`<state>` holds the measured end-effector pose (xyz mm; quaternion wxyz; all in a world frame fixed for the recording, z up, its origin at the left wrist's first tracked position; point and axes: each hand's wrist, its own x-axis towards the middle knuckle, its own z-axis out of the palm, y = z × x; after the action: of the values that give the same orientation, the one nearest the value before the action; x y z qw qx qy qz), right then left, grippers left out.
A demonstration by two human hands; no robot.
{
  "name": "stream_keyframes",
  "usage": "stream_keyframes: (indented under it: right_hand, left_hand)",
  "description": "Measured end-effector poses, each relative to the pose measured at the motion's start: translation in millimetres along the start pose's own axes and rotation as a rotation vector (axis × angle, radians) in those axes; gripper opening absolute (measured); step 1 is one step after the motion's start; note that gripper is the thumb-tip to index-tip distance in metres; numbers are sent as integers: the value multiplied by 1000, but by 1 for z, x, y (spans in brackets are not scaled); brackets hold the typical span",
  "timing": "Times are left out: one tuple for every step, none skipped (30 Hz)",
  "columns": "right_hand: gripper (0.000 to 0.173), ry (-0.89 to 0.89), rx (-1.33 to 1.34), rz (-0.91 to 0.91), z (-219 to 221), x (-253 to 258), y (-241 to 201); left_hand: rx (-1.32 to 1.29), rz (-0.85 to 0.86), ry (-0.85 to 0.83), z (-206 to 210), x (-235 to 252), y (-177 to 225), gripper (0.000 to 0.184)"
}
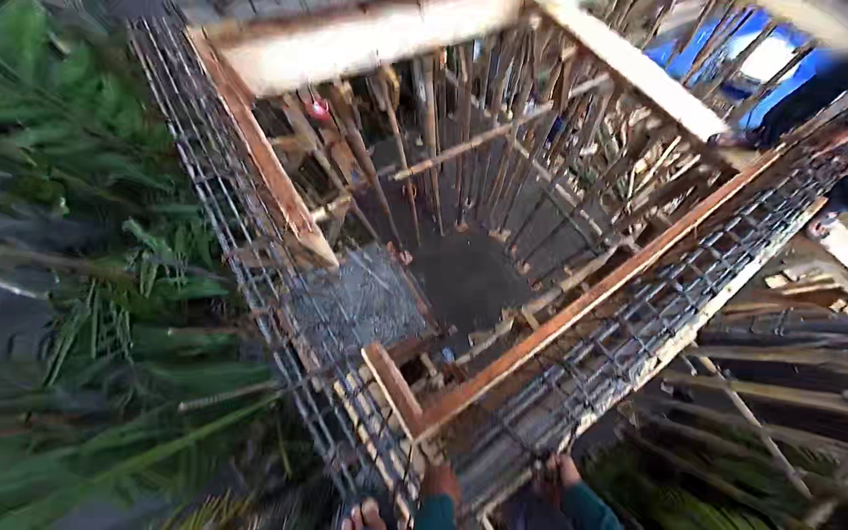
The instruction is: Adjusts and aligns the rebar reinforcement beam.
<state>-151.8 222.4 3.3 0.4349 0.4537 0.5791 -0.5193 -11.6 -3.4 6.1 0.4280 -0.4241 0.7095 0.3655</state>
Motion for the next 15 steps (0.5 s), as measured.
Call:
stream_keyframes:
  right_hand:
    - [21, 14, 0, -6, 3, 2, -3]
    - [18, 36, -22, 4, 6, -1, -5]
    - [18, 63, -63, 12, 6, -4, -5]
    - [17, 82, -91, 24, 6, -5, -6]
    - [16, 96, -112, 20, 5, -3, -6]
    - [17, 99, -120, 13, 5, 0, -6]
    - [15, 105, -120, 0, 4, 3, -4]
    - [14, 99, -111, -3, 2, 6, -2]
    - [16, 91, -100, -4, 1, 8, -2]
    - [14, 87, -93, -7, 0, 10, -2]
    - [11, 92, -90, -18, 0, 12, -2]
    - [8, 94, -85, -28, -1, 13, -1]
    - [7, 96, -78, -31, -1, 12, -2]
    - [9, 92, -73, -21, 0, 10, -3]
    - [11, 99, -71, -12, 0, 9, -3]
  left_hand:
    - [18, -31, -45, -5, 3, 4, 53]
    - [33, -54, -88, -12, -1, 7, 51]
    - [41, -66, -118, -16, -6, 10, 50]
    - [37, -70, -133, -19, -10, 13, 49]
    - [25, -73, -136, -22, -12, 17, 50]
    - [8, -80, -137, -24, -13, 18, 52]
    - [-2, -93, -141, -25, -13, 18, 52]
    - [-12, -106, -143, -24, -12, 17, 52]
    - [-24, -115, -141, -22, -10, 16, 51]
    - [-37, -122, -135, -19, -9, 15, 50]
    - [-53, -128, -124, -16, -8, 14, 50]
    - [-66, -130, -111, -14, -8, 14, 50]
    - [-75, -131, -99, -12, -8, 14, 51]
    - [-81, -131, -92, -13, -9, 15, 52]
    - [-90, -127, -86, -13, -10, 14, 51]
